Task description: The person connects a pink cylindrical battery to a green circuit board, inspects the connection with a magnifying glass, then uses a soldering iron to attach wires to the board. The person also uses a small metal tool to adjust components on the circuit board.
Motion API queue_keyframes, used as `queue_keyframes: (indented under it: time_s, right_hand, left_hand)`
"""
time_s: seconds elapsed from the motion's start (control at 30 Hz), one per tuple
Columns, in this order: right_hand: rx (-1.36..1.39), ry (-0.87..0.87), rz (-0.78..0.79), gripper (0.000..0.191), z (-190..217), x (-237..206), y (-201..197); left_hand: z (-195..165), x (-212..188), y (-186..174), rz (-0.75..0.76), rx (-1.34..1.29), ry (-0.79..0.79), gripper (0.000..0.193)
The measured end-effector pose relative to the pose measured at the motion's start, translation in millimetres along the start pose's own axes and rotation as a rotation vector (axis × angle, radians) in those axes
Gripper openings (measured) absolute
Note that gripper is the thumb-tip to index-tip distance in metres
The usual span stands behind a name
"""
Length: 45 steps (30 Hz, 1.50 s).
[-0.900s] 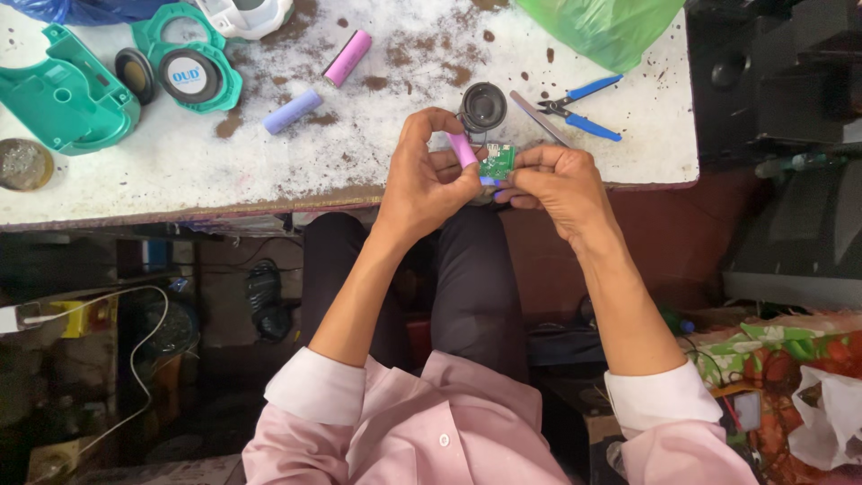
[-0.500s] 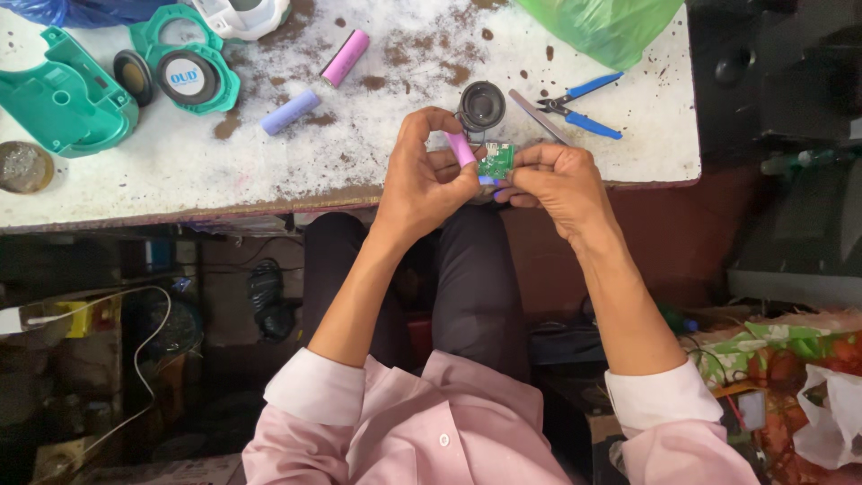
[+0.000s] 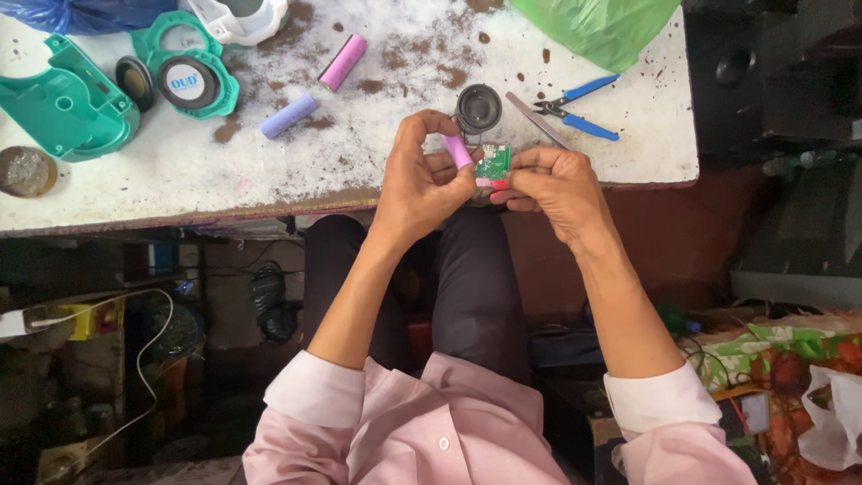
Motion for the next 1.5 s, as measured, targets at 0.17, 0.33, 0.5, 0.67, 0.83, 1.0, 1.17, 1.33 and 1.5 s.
queue_keyframes:
  time_s: [0.17, 0.33, 0.5, 0.67, 0.83, 1.0, 1.17, 1.33, 1.5]
  right_hand:
    - [0.016, 0.005, 0.004, 0.011, -6.6, -4.4, -7.6]
    - [0.015, 0.003, 0.011, 0.011, -11.0, -9.4, -13.1]
    - [0.013, 0.006, 0.002, 0.012, -15.6, -16.1, -17.9]
    - [0.015, 0.016, 0.004, 0.013, -19.0, -26.8, -18.5]
    - [0.024, 0.026, -0.005, 0.012, -28.0, -31.6, -25.2]
    - [-0.013, 0.027, -0.031, 0.016, -39.4, -39.1, -42.3]
    - [-0.07, -0.005, -0.022, 0.019, -13.8, 6.5, 6.2]
    - [-0.038, -0.018, -0.014, 0.017, 6.1, 19.8, 33.7]
    - [-0.016, 0.005, -0.059, 0.015, 2.8, 15.1, 26.9]
  left_hand:
    - [1.8, -5.9, 7.7, 0.001, 0.005, 0.006, 0.049]
    - [2.0, -11.6, 15.5, -0.012, -0.016, -0.026, 0.051]
    - [-0.5, -17.6, 21.8, -0.002, 0.029, -0.024, 0.049]
    - [-3.7, -26.0, 27.7, -0.002, 0.037, -0.022, 0.049]
    - [-3.6, -33.1, 35.2, -0.005, 0.025, -0.031, 0.049]
    - [12.2, -46.0, 49.8, -0.021, -0.077, -0.025, 0.049]
    - [9.9, -11.2, -14.7, -0.027, -0.097, -0.003, 0.048]
    - [-14.7, 10.1, -41.2, -0.058, 0.066, 0.058, 0.043]
    - [-18.7, 5.1, -35.8, -0.095, 0.103, 0.108, 0.043]
Point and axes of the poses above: each hand's wrist, its own x-axis towards the middle knuckle, its own y-axis out of the palm, z = x × y, the point moved 4 cm from there along x, towards the middle knuckle, and after that the axes turned 11 degrees about y, right-handed, at the moved point
